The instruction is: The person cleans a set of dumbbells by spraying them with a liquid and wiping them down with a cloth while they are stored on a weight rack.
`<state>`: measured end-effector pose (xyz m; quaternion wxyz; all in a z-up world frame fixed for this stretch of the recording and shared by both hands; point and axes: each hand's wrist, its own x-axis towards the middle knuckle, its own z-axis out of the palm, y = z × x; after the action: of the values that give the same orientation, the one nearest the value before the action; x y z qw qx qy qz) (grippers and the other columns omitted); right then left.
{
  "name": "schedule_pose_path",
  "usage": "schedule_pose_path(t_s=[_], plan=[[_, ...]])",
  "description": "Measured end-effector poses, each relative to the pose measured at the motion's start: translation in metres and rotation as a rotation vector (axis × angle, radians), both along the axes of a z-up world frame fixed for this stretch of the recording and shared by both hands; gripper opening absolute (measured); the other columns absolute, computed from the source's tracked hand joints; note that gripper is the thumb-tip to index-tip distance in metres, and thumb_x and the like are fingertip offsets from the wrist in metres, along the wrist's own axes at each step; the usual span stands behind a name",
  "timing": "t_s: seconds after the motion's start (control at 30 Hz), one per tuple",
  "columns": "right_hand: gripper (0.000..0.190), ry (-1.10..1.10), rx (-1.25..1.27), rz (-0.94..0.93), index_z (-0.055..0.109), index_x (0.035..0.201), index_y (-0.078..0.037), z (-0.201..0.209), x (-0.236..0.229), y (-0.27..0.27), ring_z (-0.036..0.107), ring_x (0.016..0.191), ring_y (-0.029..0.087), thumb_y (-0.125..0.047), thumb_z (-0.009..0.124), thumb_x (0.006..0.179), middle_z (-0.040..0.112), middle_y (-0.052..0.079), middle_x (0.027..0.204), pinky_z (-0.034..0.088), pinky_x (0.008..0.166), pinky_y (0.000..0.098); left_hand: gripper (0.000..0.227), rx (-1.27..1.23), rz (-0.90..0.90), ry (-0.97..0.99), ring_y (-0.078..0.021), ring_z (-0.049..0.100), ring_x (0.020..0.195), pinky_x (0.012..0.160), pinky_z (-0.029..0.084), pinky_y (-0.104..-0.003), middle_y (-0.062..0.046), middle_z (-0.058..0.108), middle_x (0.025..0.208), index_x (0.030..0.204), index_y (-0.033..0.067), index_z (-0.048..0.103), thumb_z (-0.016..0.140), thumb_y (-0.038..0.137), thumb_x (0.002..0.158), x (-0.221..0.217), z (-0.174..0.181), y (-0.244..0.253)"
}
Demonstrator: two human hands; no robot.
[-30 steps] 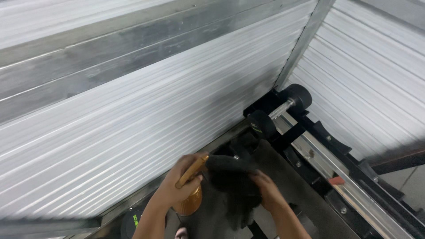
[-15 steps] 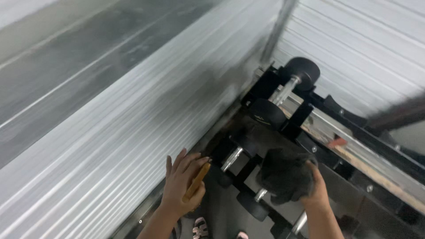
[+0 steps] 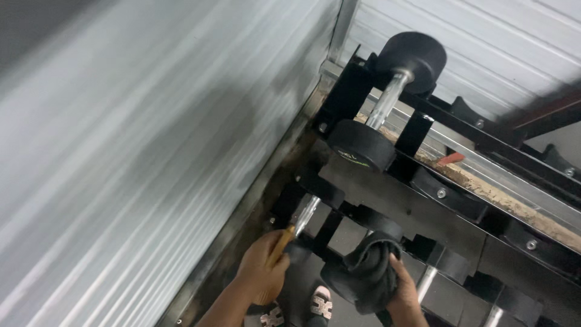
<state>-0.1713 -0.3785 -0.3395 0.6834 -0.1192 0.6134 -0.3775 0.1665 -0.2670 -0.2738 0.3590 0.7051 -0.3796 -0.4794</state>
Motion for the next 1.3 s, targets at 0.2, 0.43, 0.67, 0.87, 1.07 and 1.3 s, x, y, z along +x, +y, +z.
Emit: schedule_pose_path(t_s=[0.2, 0.43, 0.67, 0.87, 1.07, 1.3], plan=[[0.057, -0.046, 0.155, -0.031, 0.054, 0.134, 0.004, -0.061, -0.01, -0.012, 0.061, 0.109, 0.043, -0.036, 0.061, 0.093, 0.061, 0.027, 0.12, 0.049, 0.093, 0.0554, 0.047, -0.011, -0.053, -0.241, -0.0355, 0.068, 0.107, 0.091, 0.053, -0.046, -0.015, 0.07, 0.116, 0.123, 0.013, 0.065, 0.074, 0.029, 0.079, -0.027, -0.056, -0.077], [0.077, -0.048, 0.087, 0.135, 0.046, 0.149, -0.019, -0.061, 0.004, 0.001, 0.053, 0.127, 0.044, -0.015, 0.065, 0.074, 0.054, 0.022, 0.139, 0.047, 0.101, 0.0571, 0.04, 0.125, -0.11, -0.316, -0.0358, 0.069, 0.102, 0.086, 0.055, -0.049, -0.014, 0.072, 0.111, 0.115, 0.0125, 0.069, 0.072, 0.035, 0.081, -0.053, -0.087, -0.147], [0.083, 0.49, -0.051, 0.367, 0.042, 0.148, -0.023, -0.055, 0.041, -0.045, 0.057, 0.125, 0.041, -0.017, 0.079, 0.074, 0.058, 0.017, 0.132, 0.054, 0.101, 0.061, 0.039, 0.282, -0.088, -0.28, -0.034, 0.07, 0.106, 0.09, 0.056, -0.047, -0.014, 0.072, 0.112, 0.116, 0.0138, 0.072, 0.071, 0.034, 0.083, -0.062, -0.103, -0.156], [0.058, 0.656, -0.547, 0.515, 0.052, 0.14, -0.01, -0.093, 0.061, -0.11, 0.059, 0.122, 0.038, -0.022, 0.074, 0.087, 0.055, 0.024, 0.131, 0.052, 0.1, 0.0514, 0.044, 0.11, 0.111, -0.197, -0.037, 0.068, 0.107, 0.091, 0.054, -0.046, -0.016, 0.07, 0.117, 0.121, 0.0119, 0.067, 0.073, 0.028, 0.08, -0.058, -0.131, -0.112], [0.052, 1.204, -1.194, 0.913, 0.06, 0.134, -0.012, -0.128, 0.134, -0.147, 0.053, 0.126, 0.04, -0.024, 0.072, 0.086, 0.049, 0.025, 0.138, 0.048, 0.103, 0.0505, 0.038, -0.15, 0.439, -0.115, -0.0348, 0.072, 0.101, 0.088, 0.056, -0.043, -0.017, 0.074, 0.109, 0.118, 0.007, 0.069, 0.067, 0.017, 0.081, -0.053, -0.145, -0.062], [0.045, 1.545, -1.077, 1.515, 0.066, 0.132, -0.022, -0.092, 0.242, -0.162, 0.051, 0.128, 0.041, -0.031, 0.071, 0.088, 0.053, 0.017, 0.141, 0.045, 0.104, 0.0548, 0.038, -0.363, 0.572, -0.222, -0.0343, 0.074, 0.097, 0.085, 0.06, -0.039, -0.018, 0.072, 0.111, 0.119, 0.0044, 0.067, 0.061, 0.009, 0.082, -0.051, -0.12, -0.046]])
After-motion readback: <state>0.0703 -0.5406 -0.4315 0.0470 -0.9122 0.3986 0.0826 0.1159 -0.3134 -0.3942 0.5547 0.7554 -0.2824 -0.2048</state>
